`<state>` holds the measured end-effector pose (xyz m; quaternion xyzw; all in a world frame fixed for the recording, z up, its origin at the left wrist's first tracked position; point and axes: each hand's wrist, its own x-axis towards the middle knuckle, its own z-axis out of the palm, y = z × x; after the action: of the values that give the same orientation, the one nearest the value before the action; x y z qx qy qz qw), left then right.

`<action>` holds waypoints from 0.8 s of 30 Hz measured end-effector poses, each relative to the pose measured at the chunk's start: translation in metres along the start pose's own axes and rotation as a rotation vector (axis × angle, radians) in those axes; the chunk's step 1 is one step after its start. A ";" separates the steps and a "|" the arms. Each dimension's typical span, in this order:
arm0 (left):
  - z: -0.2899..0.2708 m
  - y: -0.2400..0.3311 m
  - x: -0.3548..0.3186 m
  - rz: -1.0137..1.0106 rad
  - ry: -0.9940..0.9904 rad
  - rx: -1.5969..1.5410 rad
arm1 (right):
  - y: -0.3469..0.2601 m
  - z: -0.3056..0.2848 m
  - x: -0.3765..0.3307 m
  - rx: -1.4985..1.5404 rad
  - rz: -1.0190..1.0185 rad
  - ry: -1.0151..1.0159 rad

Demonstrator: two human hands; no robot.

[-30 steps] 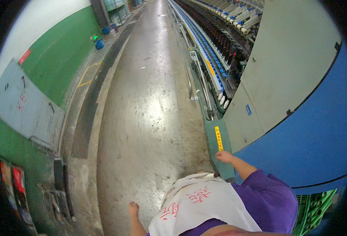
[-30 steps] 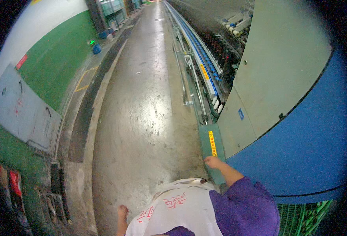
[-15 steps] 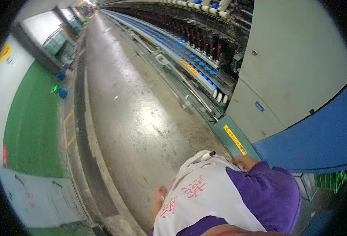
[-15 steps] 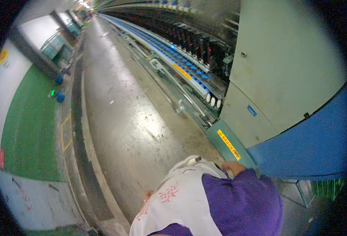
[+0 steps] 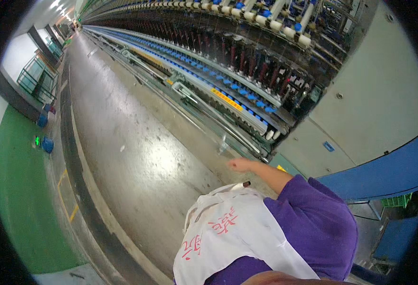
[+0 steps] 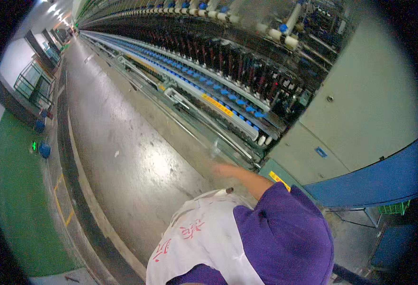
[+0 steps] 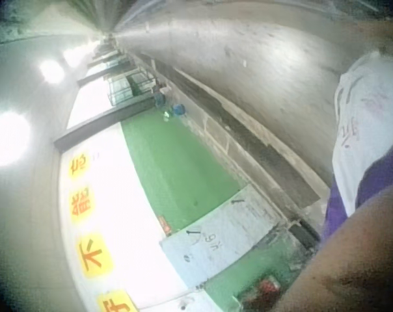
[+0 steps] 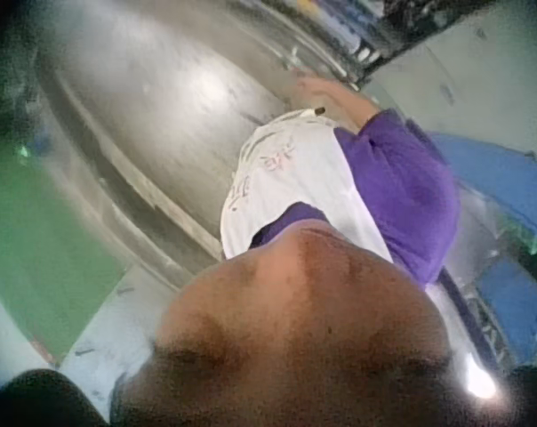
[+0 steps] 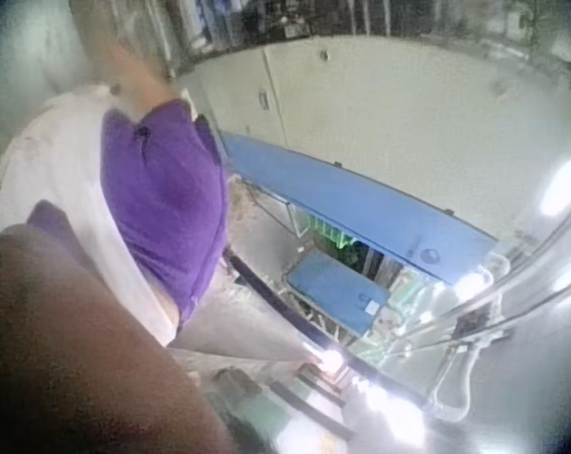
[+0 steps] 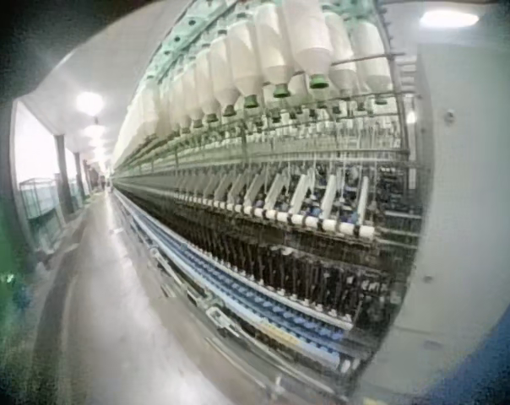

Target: The person works at a large circular textile machine, repeatedly removing and replacing maroon bobbins and threading white yarn through guides. They walk along the machine to reach different stations, handling bobbins and yarn by hand to restore operation.

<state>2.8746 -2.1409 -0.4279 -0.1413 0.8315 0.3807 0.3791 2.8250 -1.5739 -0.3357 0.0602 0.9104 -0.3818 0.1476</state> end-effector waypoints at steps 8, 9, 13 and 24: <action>-0.175 0.287 0.237 0.319 0.066 -0.121 | 0.100 0.024 0.012 -0.026 0.288 0.048; -0.182 0.326 0.258 0.354 0.059 -0.160 | 0.106 0.024 0.019 -0.055 0.376 0.001; -0.169 0.438 0.316 0.420 0.009 -0.294 | 0.095 -0.021 0.074 0.510 0.582 0.032; -0.054 0.664 0.383 0.375 -0.388 0.100 | -0.004 -0.269 0.229 0.163 0.331 0.112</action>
<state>2.2410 -1.7151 -0.3384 0.1094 0.7727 0.4229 0.4606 2.5467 -1.3855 -0.2262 0.2421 0.8609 -0.4208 0.1522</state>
